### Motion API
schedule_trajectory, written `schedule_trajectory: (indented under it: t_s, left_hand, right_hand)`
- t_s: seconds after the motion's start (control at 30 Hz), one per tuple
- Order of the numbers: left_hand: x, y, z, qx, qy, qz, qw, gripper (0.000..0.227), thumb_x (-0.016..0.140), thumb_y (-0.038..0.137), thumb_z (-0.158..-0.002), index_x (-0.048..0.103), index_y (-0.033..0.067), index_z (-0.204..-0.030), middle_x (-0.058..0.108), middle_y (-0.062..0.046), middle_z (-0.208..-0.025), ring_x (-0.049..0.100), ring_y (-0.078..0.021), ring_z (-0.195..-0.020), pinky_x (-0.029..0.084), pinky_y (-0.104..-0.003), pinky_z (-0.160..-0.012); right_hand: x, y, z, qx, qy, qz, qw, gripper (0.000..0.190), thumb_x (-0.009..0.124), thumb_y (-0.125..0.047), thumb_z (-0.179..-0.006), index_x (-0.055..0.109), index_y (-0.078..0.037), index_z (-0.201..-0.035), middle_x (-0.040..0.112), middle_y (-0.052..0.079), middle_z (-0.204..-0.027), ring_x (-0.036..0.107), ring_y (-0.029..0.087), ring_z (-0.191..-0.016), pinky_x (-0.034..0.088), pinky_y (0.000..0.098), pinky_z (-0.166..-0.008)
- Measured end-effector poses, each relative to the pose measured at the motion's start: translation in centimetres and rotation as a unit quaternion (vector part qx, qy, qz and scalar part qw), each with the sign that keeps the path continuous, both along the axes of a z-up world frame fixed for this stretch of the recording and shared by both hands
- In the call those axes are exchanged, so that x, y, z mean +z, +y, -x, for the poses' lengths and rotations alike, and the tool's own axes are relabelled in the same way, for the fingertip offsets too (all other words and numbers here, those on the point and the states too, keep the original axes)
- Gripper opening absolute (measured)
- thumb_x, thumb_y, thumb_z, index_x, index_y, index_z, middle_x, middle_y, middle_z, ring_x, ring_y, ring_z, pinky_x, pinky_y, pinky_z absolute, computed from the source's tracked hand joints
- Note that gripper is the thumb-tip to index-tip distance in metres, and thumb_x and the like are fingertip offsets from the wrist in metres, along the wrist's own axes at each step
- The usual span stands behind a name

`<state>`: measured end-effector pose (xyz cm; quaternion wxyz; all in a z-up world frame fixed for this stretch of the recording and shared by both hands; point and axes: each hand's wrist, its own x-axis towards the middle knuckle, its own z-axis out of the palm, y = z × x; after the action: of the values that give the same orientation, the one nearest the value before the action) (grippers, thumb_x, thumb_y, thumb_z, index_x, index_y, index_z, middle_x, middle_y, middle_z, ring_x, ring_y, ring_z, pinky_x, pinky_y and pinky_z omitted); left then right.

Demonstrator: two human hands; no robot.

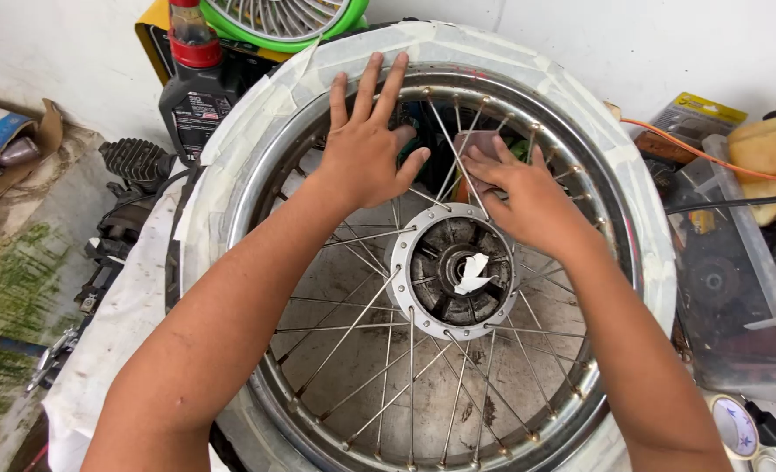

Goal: The person scrubs the spokes and rim of a bicycle wheel with a sanding block. They rotate the wheel to access different sections and continue scrubbing the metal surfaces.

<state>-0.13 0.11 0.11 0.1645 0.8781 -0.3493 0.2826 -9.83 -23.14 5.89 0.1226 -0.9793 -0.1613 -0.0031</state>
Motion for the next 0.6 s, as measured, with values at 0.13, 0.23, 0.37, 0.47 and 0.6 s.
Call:
schedule_trajectory:
  t_s: [0.13, 0.23, 0.37, 0.47, 0.6]
  left_hand:
    - [-0.6, -0.2, -0.3, 0.005, -0.032, 0.014, 0.999, 0.053, 0.043, 0.057, -0.107, 0.081, 0.0216, -0.106, 0.004, -0.017, -0.172, 0.002, -0.0432, -0.158, 0.002, -0.071, -0.122]
    - [-0.5, -0.1, -0.3, 0.002, -0.003, 0.009, 1.0, 0.052, 0.042, 0.056, -0.106, 0.08, 0.0207, -0.102, 0.002, -0.017, -0.171, -0.001, -0.0433, -0.157, 0.0, -0.072, -0.122]
    - [-0.5, -0.4, 0.1, 0.0, -0.02, 0.006, 1.0, 0.054, 0.041, 0.058, -0.106, 0.081, 0.0217, -0.11, 0.003, -0.017, -0.172, 0.0, -0.0447, -0.157, 0.0, -0.072, -0.121]
    - [-0.3, -0.2, -0.4, 0.009, -0.017, 0.008, 1.0, 0.052, 0.041, 0.057, -0.105, 0.08, 0.0229, -0.109, 0.003, -0.017, -0.171, -0.001, -0.0452, -0.157, -0.001, -0.073, -0.121]
    - [-0.5, -0.5, 0.0, 0.005, 0.007, -0.003, 1.0, 0.054, 0.037, 0.056, -0.106, 0.079, 0.0218, -0.109, -0.001, -0.018, -0.171, -0.005, -0.0453, -0.156, -0.004, -0.073, -0.12]
  right_hand:
    - [0.2, 0.3, -0.5, 0.007, 0.013, 0.08, 0.997, 0.057, 0.034, -0.024, -0.101, 0.033, -0.02, -0.158, 0.026, 0.001, -0.167, 0.005, 0.034, -0.156, -0.013, 0.0753, -0.111]
    - [-0.2, 0.5, -2.1, -0.023, 0.024, 0.144, 0.989, 0.061, 0.01, -0.051, -0.103, -0.005, -0.035, -0.16, 0.002, -0.003, -0.171, -0.008, 0.033, -0.156, -0.018, 0.0656, -0.116]
    - [0.8, 0.4, -0.4, 0.007, 0.006, 0.1, 0.995, 0.053, 0.029, -0.031, -0.102, 0.02, -0.026, -0.154, 0.019, 0.003, -0.168, 0.001, 0.036, -0.156, -0.016, 0.0743, -0.112]
    - [1.2, 1.2, -1.3, -0.001, 0.018, 0.123, 0.992, 0.058, 0.033, -0.024, -0.098, 0.018, -0.024, -0.154, 0.013, 0.002, -0.168, -0.004, 0.035, -0.156, -0.018, 0.0748, -0.111]
    - [0.0, 0.9, -2.1, -0.037, 0.04, 0.148, 0.987, 0.065, 0.025, -0.04, -0.103, -0.007, -0.038, -0.159, -0.002, -0.006, -0.172, -0.017, 0.031, -0.155, -0.024, 0.0685, -0.111]
